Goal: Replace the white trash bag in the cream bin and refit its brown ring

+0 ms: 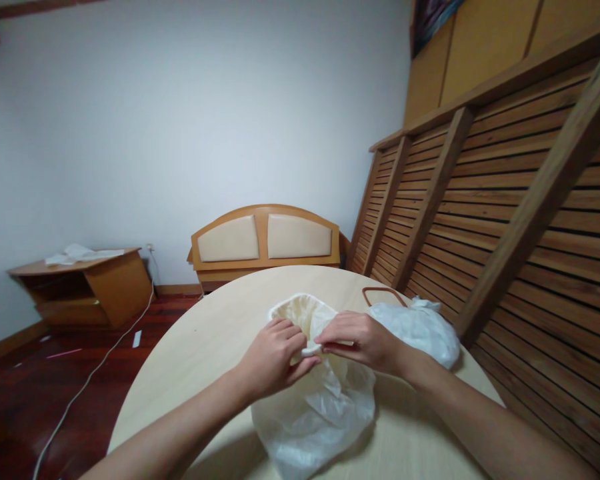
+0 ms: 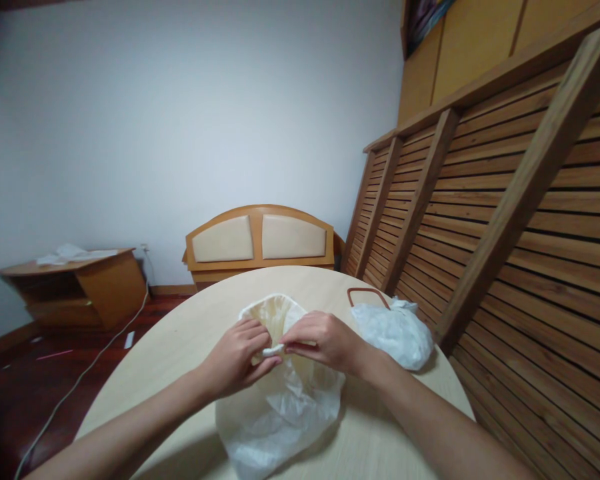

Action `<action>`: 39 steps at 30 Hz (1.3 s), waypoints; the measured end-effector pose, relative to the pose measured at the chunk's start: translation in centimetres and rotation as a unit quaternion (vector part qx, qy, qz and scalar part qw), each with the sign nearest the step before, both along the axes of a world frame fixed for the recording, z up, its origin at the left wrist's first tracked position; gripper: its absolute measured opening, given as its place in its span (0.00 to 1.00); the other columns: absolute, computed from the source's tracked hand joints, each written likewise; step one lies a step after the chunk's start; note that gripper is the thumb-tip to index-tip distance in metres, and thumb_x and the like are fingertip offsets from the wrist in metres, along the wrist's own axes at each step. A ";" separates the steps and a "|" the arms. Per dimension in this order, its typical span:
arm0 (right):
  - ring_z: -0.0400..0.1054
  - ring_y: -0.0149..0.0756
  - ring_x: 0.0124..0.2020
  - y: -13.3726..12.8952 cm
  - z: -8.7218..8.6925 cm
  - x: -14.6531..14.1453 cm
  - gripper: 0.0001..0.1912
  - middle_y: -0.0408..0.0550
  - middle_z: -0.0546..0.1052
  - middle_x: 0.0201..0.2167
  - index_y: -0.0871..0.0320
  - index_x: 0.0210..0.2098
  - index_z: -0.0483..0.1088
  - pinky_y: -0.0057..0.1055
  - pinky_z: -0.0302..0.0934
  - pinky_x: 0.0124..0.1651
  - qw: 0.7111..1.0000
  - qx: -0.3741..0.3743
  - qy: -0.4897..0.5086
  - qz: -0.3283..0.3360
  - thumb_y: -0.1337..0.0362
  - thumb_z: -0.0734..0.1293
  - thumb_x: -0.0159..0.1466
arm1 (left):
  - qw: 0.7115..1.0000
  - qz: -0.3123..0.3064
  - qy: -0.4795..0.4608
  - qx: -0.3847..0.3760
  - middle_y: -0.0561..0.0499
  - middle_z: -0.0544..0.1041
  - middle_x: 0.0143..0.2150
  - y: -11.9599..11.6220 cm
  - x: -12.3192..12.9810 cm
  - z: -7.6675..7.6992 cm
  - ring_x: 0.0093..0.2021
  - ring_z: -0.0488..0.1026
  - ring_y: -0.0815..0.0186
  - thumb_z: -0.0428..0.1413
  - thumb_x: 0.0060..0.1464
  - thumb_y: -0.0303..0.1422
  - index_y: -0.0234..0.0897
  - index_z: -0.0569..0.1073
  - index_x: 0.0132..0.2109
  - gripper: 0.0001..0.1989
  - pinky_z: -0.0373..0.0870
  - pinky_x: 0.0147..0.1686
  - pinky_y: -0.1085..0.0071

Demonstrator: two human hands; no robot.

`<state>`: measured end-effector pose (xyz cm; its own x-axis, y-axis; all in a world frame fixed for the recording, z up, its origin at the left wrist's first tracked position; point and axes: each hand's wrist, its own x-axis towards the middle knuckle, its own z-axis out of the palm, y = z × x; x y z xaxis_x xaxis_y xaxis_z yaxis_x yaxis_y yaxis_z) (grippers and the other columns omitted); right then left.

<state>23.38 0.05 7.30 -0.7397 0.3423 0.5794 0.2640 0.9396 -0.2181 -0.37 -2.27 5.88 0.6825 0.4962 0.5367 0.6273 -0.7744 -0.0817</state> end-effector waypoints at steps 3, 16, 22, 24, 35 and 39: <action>0.77 0.36 0.41 0.6 -0.7 -0.1 0.13 0.50 0.83 0.38 0.56 0.45 0.78 0.33 0.67 0.47 1.000 0.012 0.004 -0.006 0.58 0.63 0.72 | 1.000 0.000 -0.007 0.004 0.47 0.75 0.30 0.6 0.1 -0.1 0.33 0.71 0.60 0.50 0.65 0.43 0.38 0.70 0.31 0.17 0.66 0.37 0.63; 0.69 0.44 0.54 3.8 0.6 -1.5 0.26 0.58 0.77 0.53 0.58 0.59 0.69 0.42 0.63 0.58 0.996 0.088 0.016 -0.008 0.52 0.69 0.66 | 0.964 0.016 -0.213 -0.158 0.39 0.65 0.68 6.0 -2.6 0.8 0.67 0.62 0.53 0.43 0.66 0.47 0.37 0.66 0.63 0.27 0.57 0.66 0.53; 0.66 0.48 0.57 5.5 -0.6 -2.5 0.26 0.58 0.74 0.57 0.57 0.60 0.68 0.47 0.59 0.59 0.984 0.147 -0.097 -0.026 0.50 0.63 0.69 | 0.927 0.068 -0.262 -0.259 0.38 0.72 0.63 8.5 -2.4 -0.6 0.64 0.68 0.55 0.46 0.65 0.45 0.32 0.67 0.62 0.26 0.59 0.67 0.56; 0.66 0.49 0.57 6.1 -0.9 -2.6 0.26 0.57 0.75 0.55 0.58 0.60 0.68 0.47 0.58 0.60 0.981 0.160 -0.102 -0.031 0.49 0.63 0.69 | 0.933 0.077 -0.264 -0.232 0.39 0.71 0.64 8.5 -2.4 -0.8 0.65 0.67 0.56 0.46 0.66 0.45 0.33 0.67 0.63 0.26 0.59 0.67 0.56; 0.68 0.38 0.57 13.3 -1.4 1.4 0.22 0.50 0.78 0.53 0.54 0.56 0.69 0.34 0.58 0.60 0.898 -0.043 -0.049 -0.436 0.52 0.54 0.73 | 0.973 -0.023 -0.227 0.010 0.42 0.68 0.65 6.4 -3.1 -3.0 0.69 0.57 0.51 0.50 0.64 0.34 0.40 0.69 0.56 0.15 0.59 0.64 0.48; 0.72 0.49 0.55 16.5 -3.2 3.9 0.18 0.63 0.78 0.52 0.63 0.54 0.73 0.39 0.62 0.54 0.805 -0.125 -0.121 -0.567 0.62 0.62 0.68 | 0.970 -0.033 -0.240 0.016 0.42 0.71 0.61 5.8 -3.1 -4.0 0.68 0.59 0.53 0.49 0.64 0.29 0.41 0.68 0.56 0.14 0.62 0.63 0.49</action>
<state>27.32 16.58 4.12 0.0498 0.9605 0.2736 0.9842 -0.0006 -0.1770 -3.47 3.51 1.86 0.3794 0.4379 0.8151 0.5481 -0.8161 0.1834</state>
